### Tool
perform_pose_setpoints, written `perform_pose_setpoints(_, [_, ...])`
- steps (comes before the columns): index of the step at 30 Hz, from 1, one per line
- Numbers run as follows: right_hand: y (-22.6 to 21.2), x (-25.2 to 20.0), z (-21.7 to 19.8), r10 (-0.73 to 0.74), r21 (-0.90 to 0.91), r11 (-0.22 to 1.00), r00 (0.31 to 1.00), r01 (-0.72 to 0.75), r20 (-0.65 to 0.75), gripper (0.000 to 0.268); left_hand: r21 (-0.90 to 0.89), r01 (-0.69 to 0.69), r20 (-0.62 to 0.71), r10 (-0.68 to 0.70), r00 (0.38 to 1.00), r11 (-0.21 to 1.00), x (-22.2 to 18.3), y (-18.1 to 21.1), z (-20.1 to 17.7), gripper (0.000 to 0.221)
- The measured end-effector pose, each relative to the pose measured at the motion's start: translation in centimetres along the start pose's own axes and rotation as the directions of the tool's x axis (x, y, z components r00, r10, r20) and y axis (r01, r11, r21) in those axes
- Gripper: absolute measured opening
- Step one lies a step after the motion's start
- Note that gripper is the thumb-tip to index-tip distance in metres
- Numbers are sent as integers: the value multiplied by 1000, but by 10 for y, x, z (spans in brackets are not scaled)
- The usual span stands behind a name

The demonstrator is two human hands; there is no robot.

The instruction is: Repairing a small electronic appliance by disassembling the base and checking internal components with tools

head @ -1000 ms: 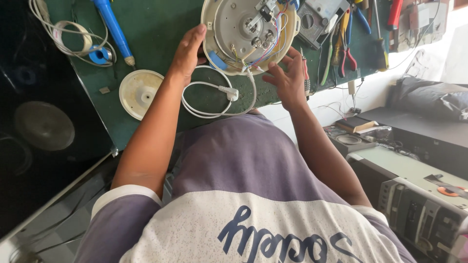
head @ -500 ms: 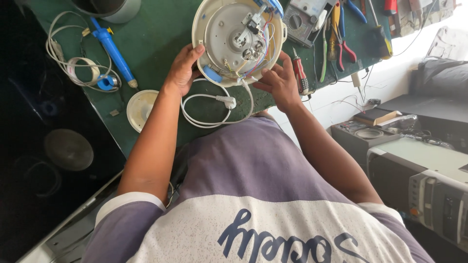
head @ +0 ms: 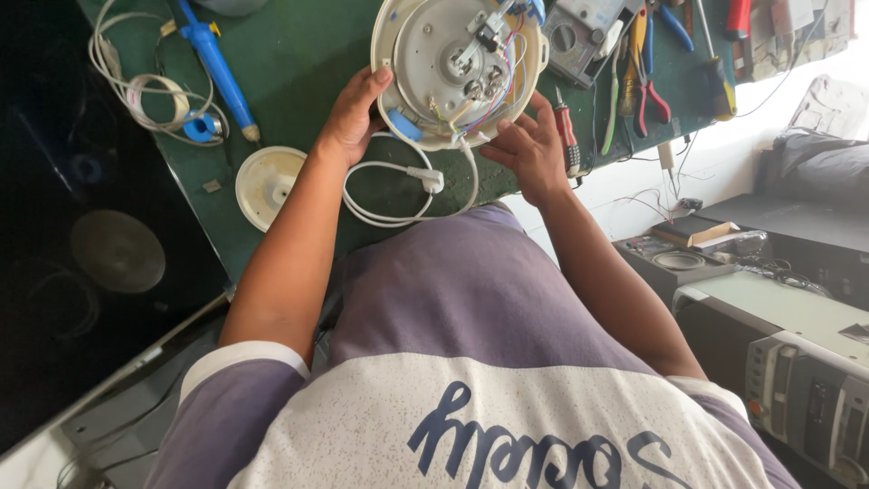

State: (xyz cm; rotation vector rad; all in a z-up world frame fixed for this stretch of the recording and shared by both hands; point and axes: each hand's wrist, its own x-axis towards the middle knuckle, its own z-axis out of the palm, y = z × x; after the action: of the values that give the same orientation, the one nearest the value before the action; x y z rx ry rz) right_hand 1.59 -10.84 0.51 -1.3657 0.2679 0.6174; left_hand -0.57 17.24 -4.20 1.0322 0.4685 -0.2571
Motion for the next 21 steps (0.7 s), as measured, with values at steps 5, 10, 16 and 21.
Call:
perform_pose_setpoints(5, [-3,-2,4,-16,21,1000,1000,16,1,59,26,15,-42,-14,999,1000,3,-4,-4,61])
perform_pose_setpoints(10, [-3,-7,7,-28,27,999,1000,29,-7,53,10,-13,-29,14,999,1000,-2,-7,-3,56])
perform_pose_setpoints(16, [6,-5,7,-33,67,997,999,33,-2,51,-15,-13,-69,12,998,1000,2,-16,-9,59])
perform_pose_setpoints(21, [7,-5,7,-60,60,996,998,59,11,49,-2,-37,-93,37,995,999,5,-20,-10,61])
